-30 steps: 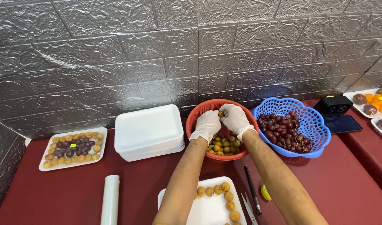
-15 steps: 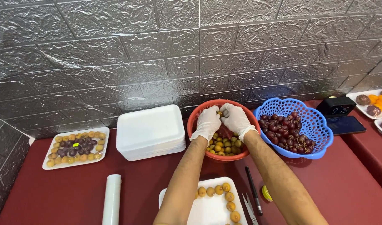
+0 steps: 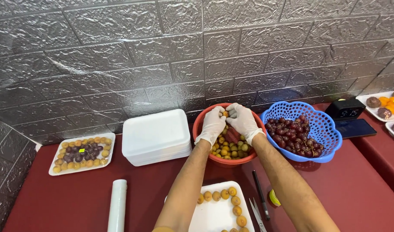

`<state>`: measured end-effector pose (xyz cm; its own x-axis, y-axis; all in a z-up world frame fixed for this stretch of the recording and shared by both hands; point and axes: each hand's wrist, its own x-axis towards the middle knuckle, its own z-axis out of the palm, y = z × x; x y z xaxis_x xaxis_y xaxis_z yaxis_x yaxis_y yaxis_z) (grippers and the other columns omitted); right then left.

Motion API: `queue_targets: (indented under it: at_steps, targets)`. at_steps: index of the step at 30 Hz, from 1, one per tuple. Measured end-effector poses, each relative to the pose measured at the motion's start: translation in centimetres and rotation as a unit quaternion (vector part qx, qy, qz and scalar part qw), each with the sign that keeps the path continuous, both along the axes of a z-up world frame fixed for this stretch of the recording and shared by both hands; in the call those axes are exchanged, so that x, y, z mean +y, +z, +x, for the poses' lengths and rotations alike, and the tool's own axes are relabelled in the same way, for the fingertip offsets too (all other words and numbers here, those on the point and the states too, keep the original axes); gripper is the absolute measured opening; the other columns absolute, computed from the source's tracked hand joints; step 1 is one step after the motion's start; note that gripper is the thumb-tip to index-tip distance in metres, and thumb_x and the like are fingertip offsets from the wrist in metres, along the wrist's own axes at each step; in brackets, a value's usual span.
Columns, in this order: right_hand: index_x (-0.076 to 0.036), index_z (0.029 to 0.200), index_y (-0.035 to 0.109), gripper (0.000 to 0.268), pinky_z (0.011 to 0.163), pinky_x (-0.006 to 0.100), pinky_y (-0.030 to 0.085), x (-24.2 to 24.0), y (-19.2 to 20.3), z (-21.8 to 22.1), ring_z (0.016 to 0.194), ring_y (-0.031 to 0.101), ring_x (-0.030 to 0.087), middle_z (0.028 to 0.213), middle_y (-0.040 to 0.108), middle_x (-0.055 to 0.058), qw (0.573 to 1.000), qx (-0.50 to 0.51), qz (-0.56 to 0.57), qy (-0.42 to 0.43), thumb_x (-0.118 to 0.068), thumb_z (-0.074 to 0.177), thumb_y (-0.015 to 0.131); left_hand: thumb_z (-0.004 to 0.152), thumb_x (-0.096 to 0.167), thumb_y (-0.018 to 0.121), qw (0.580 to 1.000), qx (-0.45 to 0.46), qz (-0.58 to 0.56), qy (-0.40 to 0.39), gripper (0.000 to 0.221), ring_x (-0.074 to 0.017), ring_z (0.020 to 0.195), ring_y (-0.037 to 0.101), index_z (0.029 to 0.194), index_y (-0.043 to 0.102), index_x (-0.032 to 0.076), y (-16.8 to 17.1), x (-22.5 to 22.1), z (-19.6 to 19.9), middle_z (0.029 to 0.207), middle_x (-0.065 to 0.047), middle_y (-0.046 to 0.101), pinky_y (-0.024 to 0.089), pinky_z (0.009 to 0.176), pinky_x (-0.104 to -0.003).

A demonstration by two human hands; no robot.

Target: A person wearing gloves picks yellow fruits and purple grapes from separate baskets and arranges them in a rectangular grid on a white tray, occasionally checking the weight on a digital scale.

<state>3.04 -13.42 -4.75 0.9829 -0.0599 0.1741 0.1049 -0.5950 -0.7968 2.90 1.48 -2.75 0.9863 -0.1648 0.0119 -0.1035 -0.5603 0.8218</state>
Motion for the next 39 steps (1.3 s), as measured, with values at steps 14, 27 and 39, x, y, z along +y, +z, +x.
queue_targets:
  at_steps: [14, 27, 39]
  targets:
    - [-0.014, 0.112, 0.076, 0.036, 0.082, 0.039, 0.062, 1.3, 4.2, -3.9, 0.092, 0.076, 0.026, 0.097, 0.077, 0.012, 0.998, -0.039, -0.026, 0.036, -0.001, 0.078, 0.079, 0.093, 0.021, 0.067, 0.999, -0.038, 0.011, 0.001, 0.036, -0.0228, 0.118, 0.068, 0.129, 0.069, 0.026, -2.9, 1.0, 2.1, 0.116, -0.006, 0.075, 0.057, 0.103, -0.038]
    - [-0.01, 0.116, 0.072, 0.04, 0.085, 0.036, 0.062, 4.0, 5.9, -9.9, 0.093, 0.075, 0.023, 0.102, 0.077, 0.012, 0.997, -0.04, 0.054, 0.048, -0.002, 0.078, 0.083, 0.083, 0.024, 0.077, 0.998, -0.049, -0.043, 0.0, 0.035, -0.0122, 0.1, 0.074, 0.116, 0.072, 0.032, -0.4, 4.9, -4.6, 0.103, 0.005, 0.077, 0.061, 0.092, -0.031]
    - [-0.012, 0.115, 0.077, 0.035, 0.079, 0.032, 0.061, 8.8, 7.2, -20.5, 0.085, 0.07, 0.011, 0.092, 0.073, 0.005, 0.989, -0.046, 0.09, 0.107, -0.001, 0.082, 0.081, 0.09, 0.02, 0.073, 0.997, -0.05, -0.047, -0.024, 0.029, -0.0169, 0.098, 0.072, 0.119, 0.072, 0.019, 3.7, 11.7, -18.5, 0.103, -0.004, 0.076, 0.059, 0.091, -0.036]
